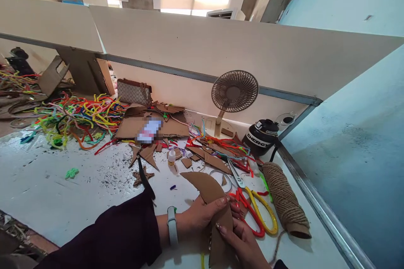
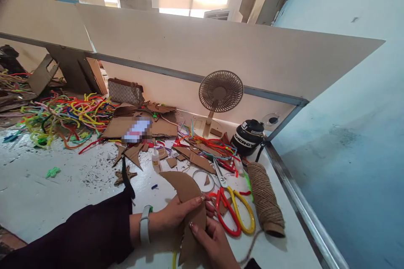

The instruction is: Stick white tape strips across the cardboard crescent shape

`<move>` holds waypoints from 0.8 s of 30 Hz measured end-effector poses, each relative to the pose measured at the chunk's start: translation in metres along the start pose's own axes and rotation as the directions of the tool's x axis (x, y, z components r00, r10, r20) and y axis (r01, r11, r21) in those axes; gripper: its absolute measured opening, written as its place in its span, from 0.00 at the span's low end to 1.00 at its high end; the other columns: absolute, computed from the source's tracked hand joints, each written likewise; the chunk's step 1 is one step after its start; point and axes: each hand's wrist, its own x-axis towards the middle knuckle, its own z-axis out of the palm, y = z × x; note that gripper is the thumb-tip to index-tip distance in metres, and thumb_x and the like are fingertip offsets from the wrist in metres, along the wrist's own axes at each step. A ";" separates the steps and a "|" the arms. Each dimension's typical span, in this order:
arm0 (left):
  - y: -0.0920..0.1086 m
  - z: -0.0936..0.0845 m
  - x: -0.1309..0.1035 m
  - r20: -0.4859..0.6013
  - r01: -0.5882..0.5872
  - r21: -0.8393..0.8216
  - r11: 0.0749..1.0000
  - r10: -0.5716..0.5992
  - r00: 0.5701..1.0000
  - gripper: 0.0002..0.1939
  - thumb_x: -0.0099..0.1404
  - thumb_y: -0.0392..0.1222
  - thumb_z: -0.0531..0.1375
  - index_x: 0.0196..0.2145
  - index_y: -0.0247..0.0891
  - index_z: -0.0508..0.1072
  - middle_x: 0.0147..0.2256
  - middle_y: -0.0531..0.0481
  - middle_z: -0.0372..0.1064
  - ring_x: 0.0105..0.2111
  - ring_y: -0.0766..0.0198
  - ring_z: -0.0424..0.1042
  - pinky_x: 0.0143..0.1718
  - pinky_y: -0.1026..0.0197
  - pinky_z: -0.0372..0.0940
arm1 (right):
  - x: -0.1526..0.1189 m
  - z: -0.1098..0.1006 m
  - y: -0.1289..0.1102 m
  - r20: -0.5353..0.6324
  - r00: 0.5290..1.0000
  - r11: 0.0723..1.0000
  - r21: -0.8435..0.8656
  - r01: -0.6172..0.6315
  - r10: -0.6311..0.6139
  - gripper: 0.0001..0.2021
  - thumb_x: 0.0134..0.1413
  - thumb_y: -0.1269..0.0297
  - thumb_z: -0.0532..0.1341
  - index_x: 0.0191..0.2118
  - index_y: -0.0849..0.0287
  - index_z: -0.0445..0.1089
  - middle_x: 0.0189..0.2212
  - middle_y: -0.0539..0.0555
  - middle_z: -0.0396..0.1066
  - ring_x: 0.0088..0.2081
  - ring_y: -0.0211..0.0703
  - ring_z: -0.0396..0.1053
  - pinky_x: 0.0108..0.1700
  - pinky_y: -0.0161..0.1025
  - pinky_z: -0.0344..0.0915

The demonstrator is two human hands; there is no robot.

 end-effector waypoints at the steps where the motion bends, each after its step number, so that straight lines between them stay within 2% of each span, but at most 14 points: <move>1: -0.001 0.000 0.000 0.001 0.002 -0.004 1.000 -0.002 1.000 0.28 0.55 0.57 0.66 0.42 0.29 0.77 0.36 0.36 0.77 0.40 0.48 0.76 0.47 0.47 0.66 | 0.000 -0.001 -0.001 0.001 1.000 1.000 -0.021 -0.007 0.007 0.19 0.41 0.50 0.71 0.29 0.63 0.74 0.24 0.55 0.72 0.28 0.45 0.70 0.32 0.38 0.66; 5: -0.003 -0.002 0.000 -0.033 0.020 -0.012 1.000 -0.020 0.999 0.28 0.54 0.56 0.66 0.43 0.29 0.77 0.36 0.36 0.77 0.38 0.49 0.76 0.44 0.48 0.67 | 0.003 -0.007 0.001 -0.006 1.000 0.998 -0.067 -0.019 0.019 0.19 0.40 0.49 0.72 0.29 0.62 0.75 0.22 0.54 0.71 0.27 0.44 0.68 0.32 0.39 0.66; 12: 0.002 -0.002 -0.002 0.048 0.016 -0.015 1.000 -0.015 0.999 0.26 0.57 0.57 0.64 0.43 0.31 0.78 0.36 0.37 0.78 0.39 0.50 0.76 0.47 0.48 0.67 | 0.007 -0.015 0.010 -0.027 0.999 0.992 -0.118 -0.036 0.033 0.22 0.39 0.46 0.71 0.31 0.62 0.76 0.26 0.54 0.72 0.29 0.43 0.67 0.32 0.37 0.64; 16: 0.004 -0.001 -0.002 0.034 0.033 -0.020 0.999 -0.033 0.999 0.26 0.57 0.56 0.64 0.44 0.30 0.78 0.37 0.36 0.78 0.40 0.49 0.76 0.48 0.47 0.66 | 0.007 -0.014 0.012 -0.065 0.998 0.990 -0.141 -0.014 0.005 0.22 0.38 0.45 0.71 0.30 0.62 0.75 0.25 0.54 0.72 0.29 0.43 0.66 0.33 0.37 0.64; 24: 0.006 0.001 -0.003 0.032 0.053 -0.032 0.998 -0.052 0.998 0.26 0.54 0.57 0.66 0.40 0.32 0.79 0.35 0.37 0.78 0.38 0.49 0.77 0.46 0.48 0.68 | 0.005 -0.011 0.008 -0.051 0.999 0.989 -0.150 0.010 -0.018 0.22 0.39 0.45 0.70 0.29 0.62 0.74 0.25 0.54 0.71 0.29 0.43 0.66 0.33 0.37 0.64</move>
